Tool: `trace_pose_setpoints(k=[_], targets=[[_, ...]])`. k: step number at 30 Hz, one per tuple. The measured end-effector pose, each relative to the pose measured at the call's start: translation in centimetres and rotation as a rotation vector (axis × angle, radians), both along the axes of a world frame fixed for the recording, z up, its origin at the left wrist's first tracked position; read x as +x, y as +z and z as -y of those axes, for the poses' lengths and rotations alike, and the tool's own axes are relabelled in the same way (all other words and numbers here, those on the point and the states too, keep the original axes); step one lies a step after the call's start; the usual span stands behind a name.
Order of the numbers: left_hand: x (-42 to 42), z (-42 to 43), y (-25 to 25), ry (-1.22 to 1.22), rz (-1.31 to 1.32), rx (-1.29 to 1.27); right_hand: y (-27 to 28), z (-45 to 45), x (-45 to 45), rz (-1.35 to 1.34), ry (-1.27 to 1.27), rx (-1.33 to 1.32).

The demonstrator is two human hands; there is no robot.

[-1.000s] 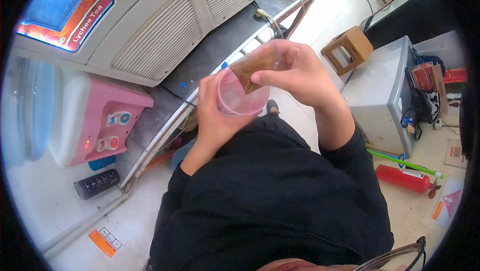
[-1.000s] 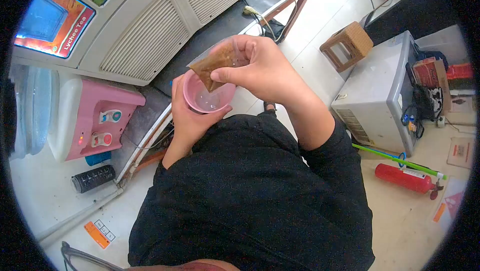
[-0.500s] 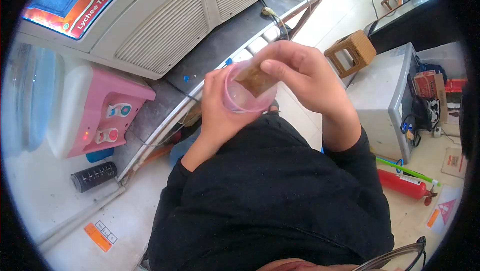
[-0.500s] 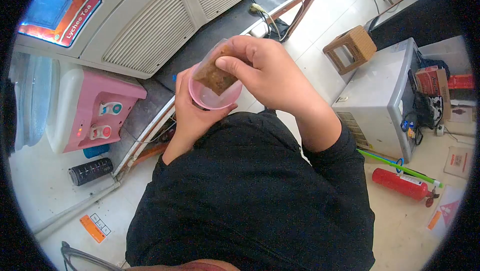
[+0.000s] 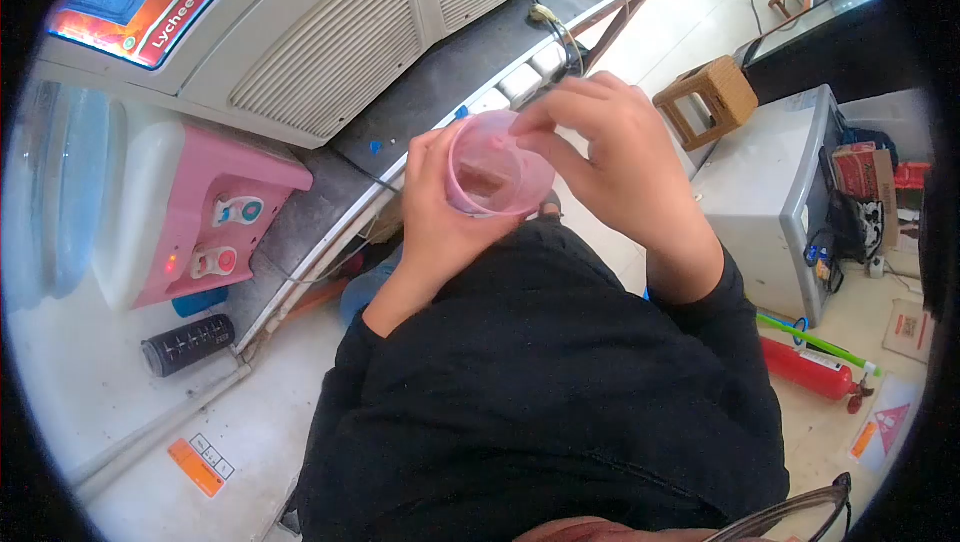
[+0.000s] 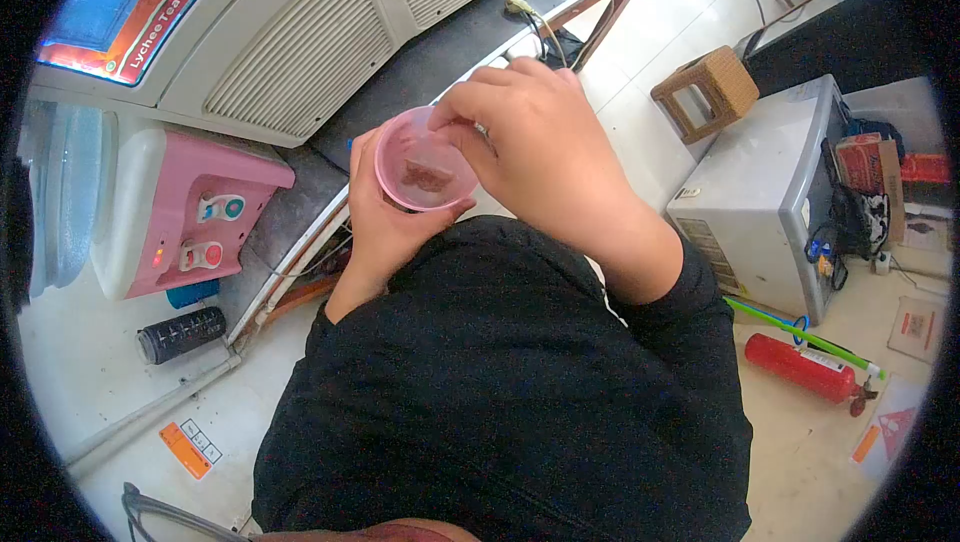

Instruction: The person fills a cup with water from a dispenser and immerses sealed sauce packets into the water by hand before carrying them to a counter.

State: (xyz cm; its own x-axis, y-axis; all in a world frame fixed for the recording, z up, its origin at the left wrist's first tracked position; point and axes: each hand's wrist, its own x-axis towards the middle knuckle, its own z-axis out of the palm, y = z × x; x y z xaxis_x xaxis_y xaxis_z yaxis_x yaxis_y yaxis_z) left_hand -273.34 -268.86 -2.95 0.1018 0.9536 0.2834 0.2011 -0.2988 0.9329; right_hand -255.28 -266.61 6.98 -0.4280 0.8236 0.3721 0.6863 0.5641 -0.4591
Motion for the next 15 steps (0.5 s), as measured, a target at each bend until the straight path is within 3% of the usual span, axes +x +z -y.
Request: trace_pose_setpoints(k=[3, 9, 15], targets=[[-0.1, -0.2, 0.3, 0.028, -0.165, 0.080, -0.2, 0.7, -0.2, 0.047, 0.047, -0.048], [0.3, -0.5, -0.8, 0.042, -0.299, 0.227, -1.0, 0.4, -2.0, 0.513, 0.132, -0.244], [0.4, -0.9, -1.4, 0.082, -0.345, 0.236, -4.4, -1.4, -2.5, 0.485, 0.195, -0.268]])
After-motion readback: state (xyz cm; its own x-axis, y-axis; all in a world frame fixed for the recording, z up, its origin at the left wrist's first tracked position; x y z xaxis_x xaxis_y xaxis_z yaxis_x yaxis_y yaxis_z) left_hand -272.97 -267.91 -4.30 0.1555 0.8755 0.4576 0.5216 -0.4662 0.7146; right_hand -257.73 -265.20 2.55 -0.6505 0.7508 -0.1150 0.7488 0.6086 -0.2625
